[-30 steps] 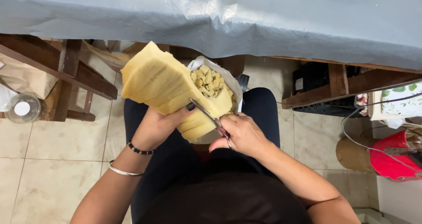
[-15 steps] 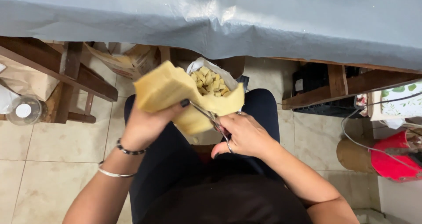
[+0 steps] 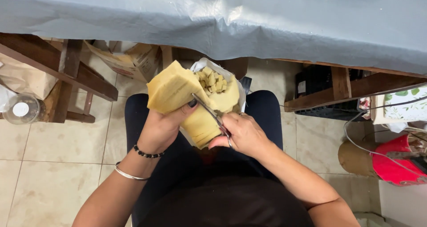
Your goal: Cutting long strips of yellow foam into small pieces using scissors and collecting them in a bag.
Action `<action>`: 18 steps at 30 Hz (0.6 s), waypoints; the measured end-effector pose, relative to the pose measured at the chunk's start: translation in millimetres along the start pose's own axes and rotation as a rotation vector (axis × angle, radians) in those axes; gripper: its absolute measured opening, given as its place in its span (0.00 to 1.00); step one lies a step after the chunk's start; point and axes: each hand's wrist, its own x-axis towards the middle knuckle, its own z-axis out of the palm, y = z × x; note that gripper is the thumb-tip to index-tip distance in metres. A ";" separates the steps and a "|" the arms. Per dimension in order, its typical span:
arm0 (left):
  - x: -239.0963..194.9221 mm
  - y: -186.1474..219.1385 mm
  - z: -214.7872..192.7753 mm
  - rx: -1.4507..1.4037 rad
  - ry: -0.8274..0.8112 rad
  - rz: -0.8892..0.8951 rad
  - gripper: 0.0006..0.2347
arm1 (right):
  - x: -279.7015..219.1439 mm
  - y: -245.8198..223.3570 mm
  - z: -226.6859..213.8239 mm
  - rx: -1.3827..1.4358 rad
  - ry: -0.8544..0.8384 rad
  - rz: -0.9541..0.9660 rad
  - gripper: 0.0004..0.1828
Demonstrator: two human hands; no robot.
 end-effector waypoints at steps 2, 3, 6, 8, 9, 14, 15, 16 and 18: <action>-0.6 -0.1 -0.9 0.002 -0.009 -0.002 0.13 | -0.7 1.0 3.6 0.019 0.014 -0.004 0.28; -1.2 -0.5 -1.2 0.003 -0.016 -0.003 0.14 | -1.3 1.6 5.1 0.038 0.025 -0.008 0.26; -2.8 -14.5 -23.4 0.078 -0.054 -0.028 0.20 | 1.5 -3.9 -0.7 0.010 0.037 -0.026 0.25; 4.9 11.3 -24.9 0.185 -0.072 0.050 0.28 | 2.8 -4.1 -1.1 -0.014 0.031 -0.032 0.24; 10.1 24.6 -25.7 0.293 -0.093 0.133 0.37 | 4.5 -3.5 -1.5 -0.042 0.029 -0.040 0.24; 5.6 32.1 -17.6 0.370 0.071 0.032 0.22 | 14.0 -13.5 -15.3 0.094 -0.167 0.081 0.30; 5.1 26.1 -18.4 0.368 0.103 0.025 0.20 | 15.0 -18.7 -18.7 0.123 -0.215 0.121 0.33; 3.6 19.2 -16.8 0.370 0.099 0.022 0.20 | 18.2 -20.8 -20.7 0.124 -0.211 0.125 0.33; -0.6 4.7 -13.8 0.375 0.109 -0.012 0.18 | 24.2 -25.1 -25.2 0.097 -0.315 0.187 0.40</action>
